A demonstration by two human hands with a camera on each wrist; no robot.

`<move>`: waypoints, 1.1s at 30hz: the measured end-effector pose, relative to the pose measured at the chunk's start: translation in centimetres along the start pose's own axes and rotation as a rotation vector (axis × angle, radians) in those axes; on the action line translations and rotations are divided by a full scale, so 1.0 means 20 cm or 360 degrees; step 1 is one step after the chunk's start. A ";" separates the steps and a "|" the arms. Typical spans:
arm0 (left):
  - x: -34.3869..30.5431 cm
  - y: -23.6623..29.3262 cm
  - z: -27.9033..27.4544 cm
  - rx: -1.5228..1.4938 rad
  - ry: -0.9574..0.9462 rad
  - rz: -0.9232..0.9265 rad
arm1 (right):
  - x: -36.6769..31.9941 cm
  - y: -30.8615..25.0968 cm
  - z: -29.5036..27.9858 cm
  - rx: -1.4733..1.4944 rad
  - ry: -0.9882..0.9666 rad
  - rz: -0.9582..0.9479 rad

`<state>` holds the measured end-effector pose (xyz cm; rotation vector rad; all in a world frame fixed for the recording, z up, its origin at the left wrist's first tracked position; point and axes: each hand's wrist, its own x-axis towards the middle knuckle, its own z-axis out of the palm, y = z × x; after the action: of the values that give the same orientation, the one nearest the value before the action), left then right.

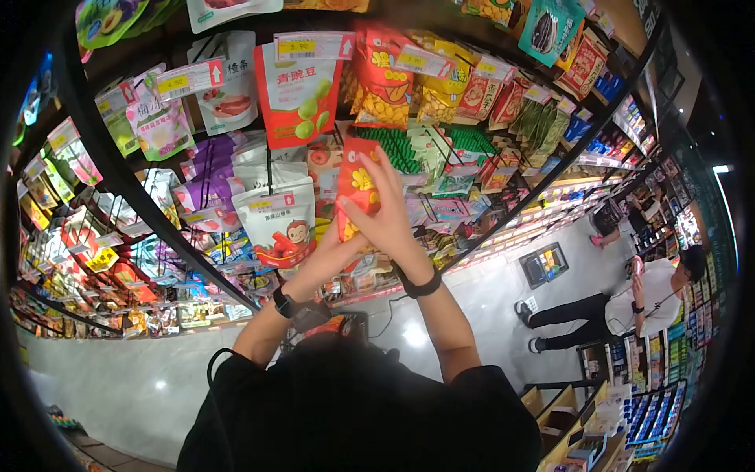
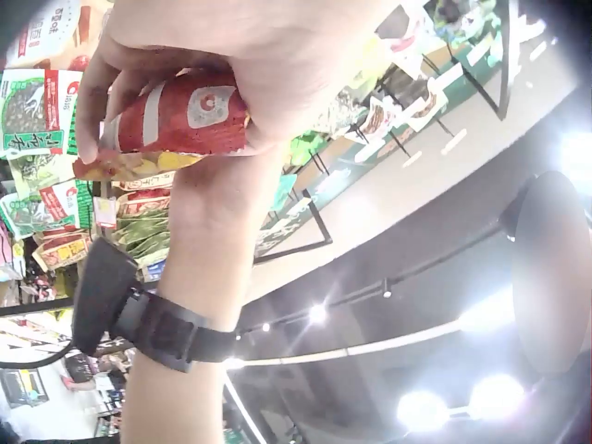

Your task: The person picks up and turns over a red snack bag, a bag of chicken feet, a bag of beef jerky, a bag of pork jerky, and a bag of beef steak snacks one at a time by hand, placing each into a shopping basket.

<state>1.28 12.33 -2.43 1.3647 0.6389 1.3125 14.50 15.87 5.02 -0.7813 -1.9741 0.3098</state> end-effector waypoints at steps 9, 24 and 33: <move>-0.31 -0.08 -0.21 -0.0201 0.0226 -0.0032 | 0.38 0.27 -0.04 -0.0666 0.0531 -0.0289; -0.55 -0.03 -0.27 -0.0121 0.0436 -0.0080 | 0.65 0.55 -0.08 -0.1118 0.0830 -0.0567; -0.47 -0.02 -0.20 -0.0053 0.0309 -0.0134 | 0.64 0.57 -0.06 -0.1049 0.0951 -0.0496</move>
<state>-4.62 5.26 -6.89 1.1797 0.7944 1.3918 15.67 32.60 8.64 -0.8238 -1.5709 -0.7197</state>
